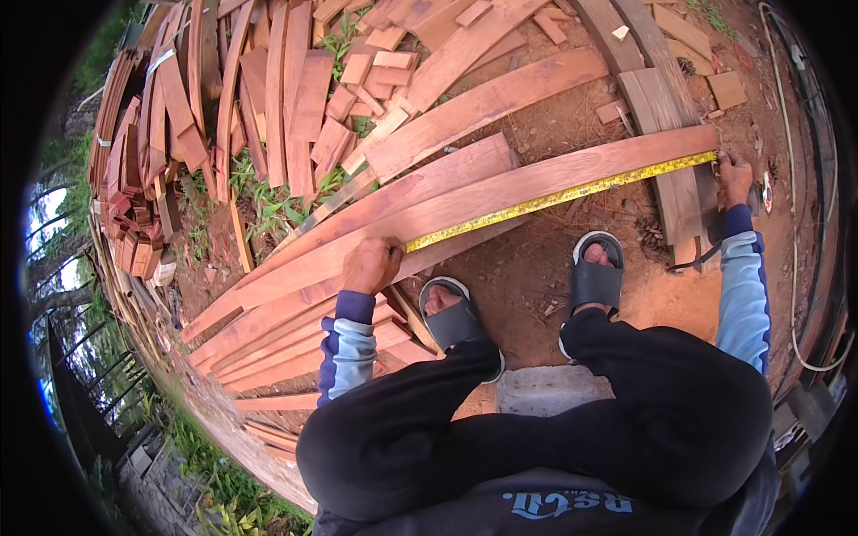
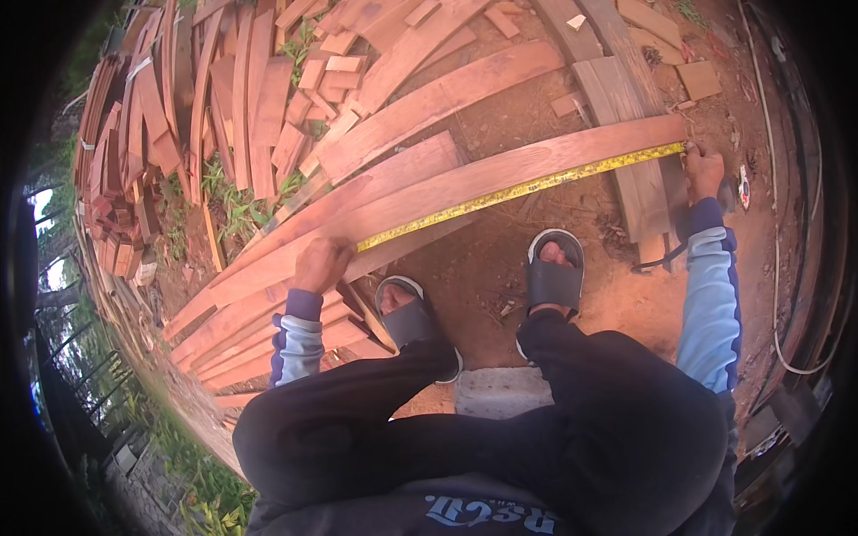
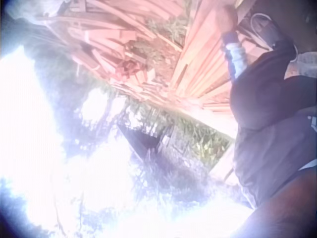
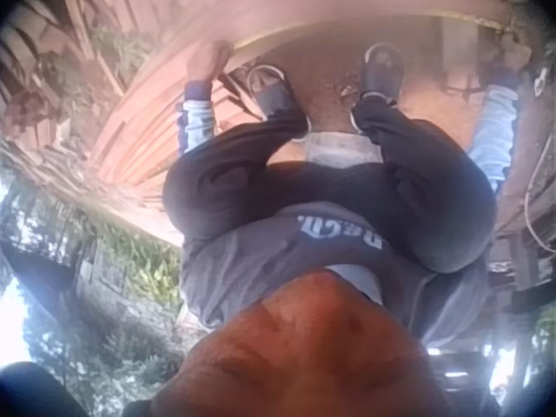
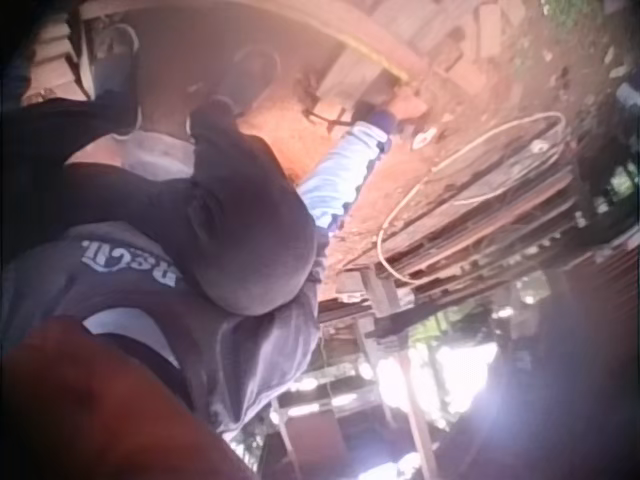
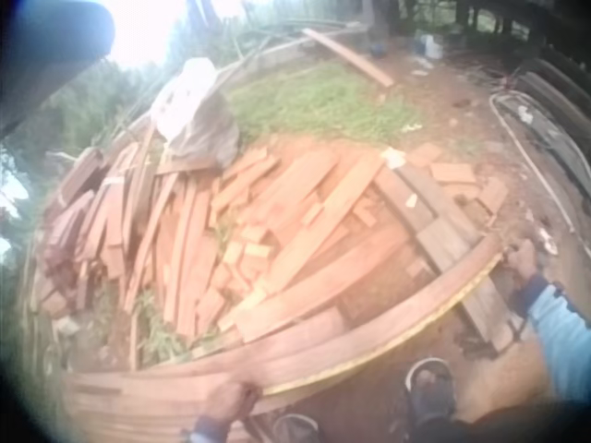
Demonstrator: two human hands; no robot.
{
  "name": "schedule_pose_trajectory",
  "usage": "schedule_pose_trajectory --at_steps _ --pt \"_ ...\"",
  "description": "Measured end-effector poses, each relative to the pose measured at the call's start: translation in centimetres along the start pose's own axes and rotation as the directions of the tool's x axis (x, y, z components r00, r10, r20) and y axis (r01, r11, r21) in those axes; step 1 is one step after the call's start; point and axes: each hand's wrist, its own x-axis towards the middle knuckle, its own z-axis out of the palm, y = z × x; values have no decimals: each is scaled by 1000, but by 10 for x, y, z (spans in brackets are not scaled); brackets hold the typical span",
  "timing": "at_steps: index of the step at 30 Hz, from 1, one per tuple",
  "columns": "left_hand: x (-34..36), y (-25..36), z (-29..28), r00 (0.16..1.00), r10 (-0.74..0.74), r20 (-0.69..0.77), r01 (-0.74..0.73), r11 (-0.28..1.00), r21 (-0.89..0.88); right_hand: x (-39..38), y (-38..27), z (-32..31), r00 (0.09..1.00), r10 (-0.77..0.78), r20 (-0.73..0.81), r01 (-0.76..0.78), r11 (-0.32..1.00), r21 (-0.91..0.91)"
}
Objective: The person measures wooden planks with a tape measure and marks them with a pencil. They use a try square to draw straight lines across the planks. The person then picks up a circular saw and positions it on the marked plank, preparing to cut.
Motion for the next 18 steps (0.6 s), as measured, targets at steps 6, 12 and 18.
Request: schedule_pose_trajectory --at_steps 6,12,18 --pt "-7 9 10 998 -57 -19 58 998 34 -16 -6 -1 999 -31 -35 29 998 -51" --pt "-2 15 13 990 -83 -111 90 994 66 -8 -12 1 999 -8 -34 4 994 -111" --pt "-1 4 17 989 -129 -76 131 991 23 -1 -3 6 998 -36 -45 26 979 -202"
